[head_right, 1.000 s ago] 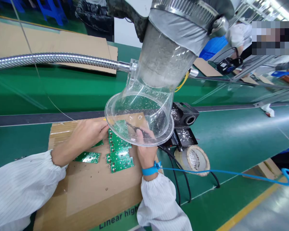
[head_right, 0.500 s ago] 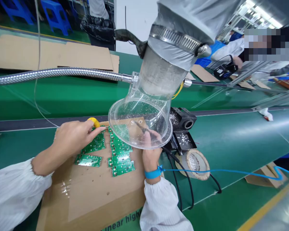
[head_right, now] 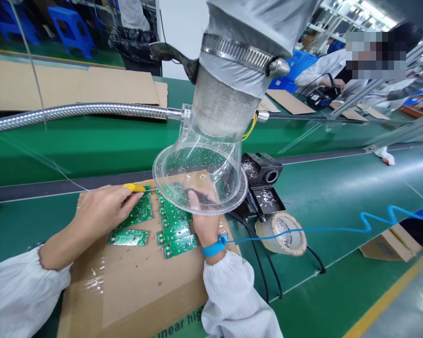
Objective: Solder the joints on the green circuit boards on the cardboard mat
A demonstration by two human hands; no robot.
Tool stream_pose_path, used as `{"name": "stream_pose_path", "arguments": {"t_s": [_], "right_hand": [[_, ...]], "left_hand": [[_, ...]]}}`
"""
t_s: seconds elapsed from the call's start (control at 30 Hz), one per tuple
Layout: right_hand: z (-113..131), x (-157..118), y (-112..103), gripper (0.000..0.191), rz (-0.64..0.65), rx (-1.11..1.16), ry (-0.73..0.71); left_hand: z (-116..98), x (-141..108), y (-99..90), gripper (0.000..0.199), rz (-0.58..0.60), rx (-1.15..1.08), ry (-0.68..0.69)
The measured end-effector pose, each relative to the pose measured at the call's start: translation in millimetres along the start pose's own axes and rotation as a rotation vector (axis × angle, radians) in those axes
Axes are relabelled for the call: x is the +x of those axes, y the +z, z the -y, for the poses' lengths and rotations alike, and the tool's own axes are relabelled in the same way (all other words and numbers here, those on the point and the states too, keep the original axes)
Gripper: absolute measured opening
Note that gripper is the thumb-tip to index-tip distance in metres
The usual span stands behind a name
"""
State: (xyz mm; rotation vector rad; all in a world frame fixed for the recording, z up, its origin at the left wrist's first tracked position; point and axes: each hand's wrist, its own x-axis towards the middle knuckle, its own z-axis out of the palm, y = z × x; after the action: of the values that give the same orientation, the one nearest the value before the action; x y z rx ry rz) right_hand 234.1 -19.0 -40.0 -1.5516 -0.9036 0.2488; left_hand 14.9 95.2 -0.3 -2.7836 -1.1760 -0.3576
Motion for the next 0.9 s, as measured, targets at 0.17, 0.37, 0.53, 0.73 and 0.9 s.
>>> {"name": "stream_pose_path", "arguments": {"t_s": [0.17, 0.37, 0.53, 0.73, 0.9], "right_hand": [[2.1, 1.5, 0.1, 0.018, 0.017, -0.005, -0.003], [4.3, 2.6, 0.2, 0.018, 0.038, -0.023, 0.012], [5.5, 2.0, -0.3, 0.018, 0.012, -0.008, 0.017], [6.4, 1.4, -0.1, 0.018, 0.028, 0.0, 0.035], [3.6, 0.6, 0.7, 0.019, 0.048, 0.014, 0.043]], "left_hand": [[-2.1, 2.6, 4.8, 0.045, 0.017, -0.004, 0.015], [-5.8, 5.7, 6.9, 0.043, 0.049, 0.002, -0.007], [-7.8, 6.3, 3.1, 0.045, 0.069, 0.032, -0.042], [-8.4, 4.1, 0.3, 0.044, 0.084, 0.0, -0.047], [-9.7, 6.2, 2.0, 0.044, 0.101, -0.063, -0.07]]}}
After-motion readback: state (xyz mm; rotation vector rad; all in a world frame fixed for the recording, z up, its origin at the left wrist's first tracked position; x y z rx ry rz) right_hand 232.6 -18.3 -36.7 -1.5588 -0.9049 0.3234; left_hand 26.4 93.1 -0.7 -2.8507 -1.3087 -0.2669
